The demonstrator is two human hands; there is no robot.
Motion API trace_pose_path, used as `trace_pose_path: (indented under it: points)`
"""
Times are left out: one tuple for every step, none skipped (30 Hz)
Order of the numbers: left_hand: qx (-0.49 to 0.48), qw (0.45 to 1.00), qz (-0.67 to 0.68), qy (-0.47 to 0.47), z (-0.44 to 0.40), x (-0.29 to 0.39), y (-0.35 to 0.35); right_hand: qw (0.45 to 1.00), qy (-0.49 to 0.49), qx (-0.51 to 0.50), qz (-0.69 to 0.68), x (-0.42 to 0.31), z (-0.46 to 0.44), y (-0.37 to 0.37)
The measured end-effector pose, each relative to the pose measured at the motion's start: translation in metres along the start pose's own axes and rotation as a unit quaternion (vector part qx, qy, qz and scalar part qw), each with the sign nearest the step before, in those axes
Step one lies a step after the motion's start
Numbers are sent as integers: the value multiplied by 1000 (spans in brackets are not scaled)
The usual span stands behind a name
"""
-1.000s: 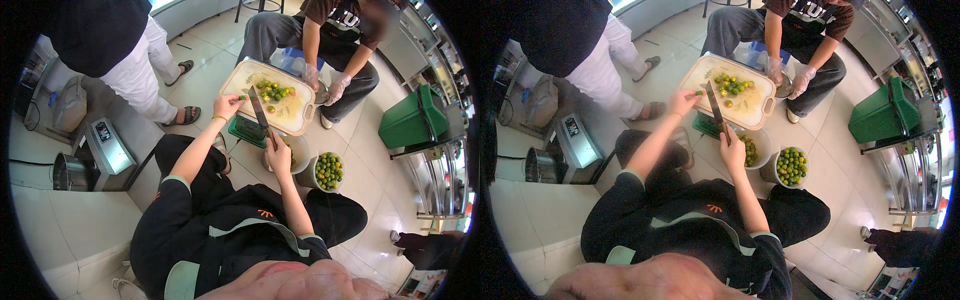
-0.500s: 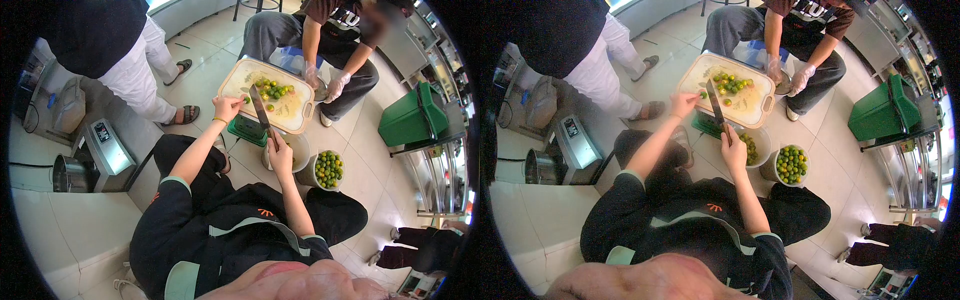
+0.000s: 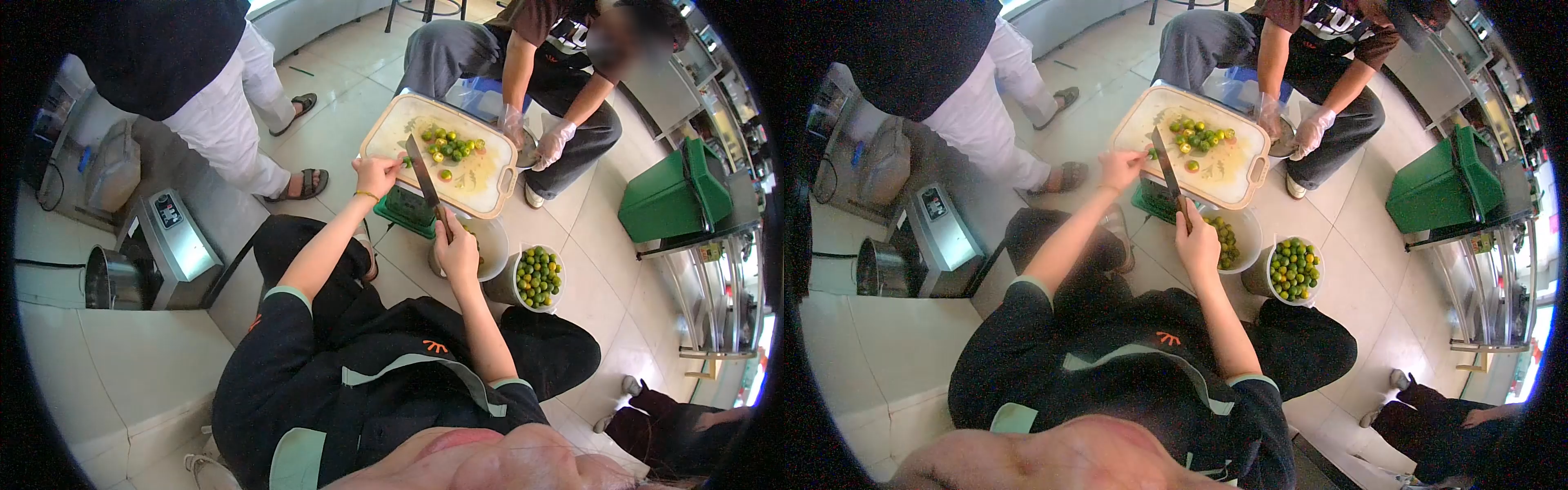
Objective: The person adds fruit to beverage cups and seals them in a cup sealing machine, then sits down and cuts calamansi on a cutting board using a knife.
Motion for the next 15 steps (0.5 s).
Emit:
trace_pose_path:
  points:
    - [-14,1000,11,2,0,-3,-2,1000,-3,-9,19,-5,1,4]
    - [4,1000,12,-10,0,-3,-3,999,-5,-18,39,-8,1,5]
    - [24,999,14,-21,0,0,-4,999,-4,-22,40,-9,0,4]
    - [43,998,15,-33,-1,3,-4,999,-3,-25,42,-9,-1,4]
    - [48,998,0,-44,0,5,-5,999,-2,-29,44,-9,-3,3]
    - [52,997,-16,-55,-1,10,-3,999,0,-33,42,-8,-5,2]
    - [56,996,-31,-65,0,14,-2,999,3,-37,40,-8,-9,1]
    - [59,995,-42,-66,0,19,-2,998,5,-41,38,-8,-11,0]
    - [62,994,-55,-68,-1,21,-3,999,12,-37,31,-9,-8,1]
    - [64,993,-66,-71,-3,22,-2,999,18,-32,24,-10,-4,2]
    - [67,992,-69,-77,-4,23,-1,999,25,-26,17,-12,-3,3]
    - [68,992,-70,-82,-2,25,1,999,36,-20,5,-13,-4,3]
    - [69,991,-72,-85,0,27,2,999,46,-15,-7,-14,-5,1]
    - [76,991,-63,-92,1,30,3,998,55,-11,-19,-13,-5,0]
    - [83,990,-54,-99,1,33,5,998,57,-17,-16,-10,-11,-5]
Point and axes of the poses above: each hand's wrist, its own z-axis away from the middle knuckle, its own y-axis out of the back of the hand, x = y × z, the point moved 5 cm from there along -z, towards the middle knuckle, and after that the axes turned 4 degrees about z, right-handed, at the moved point
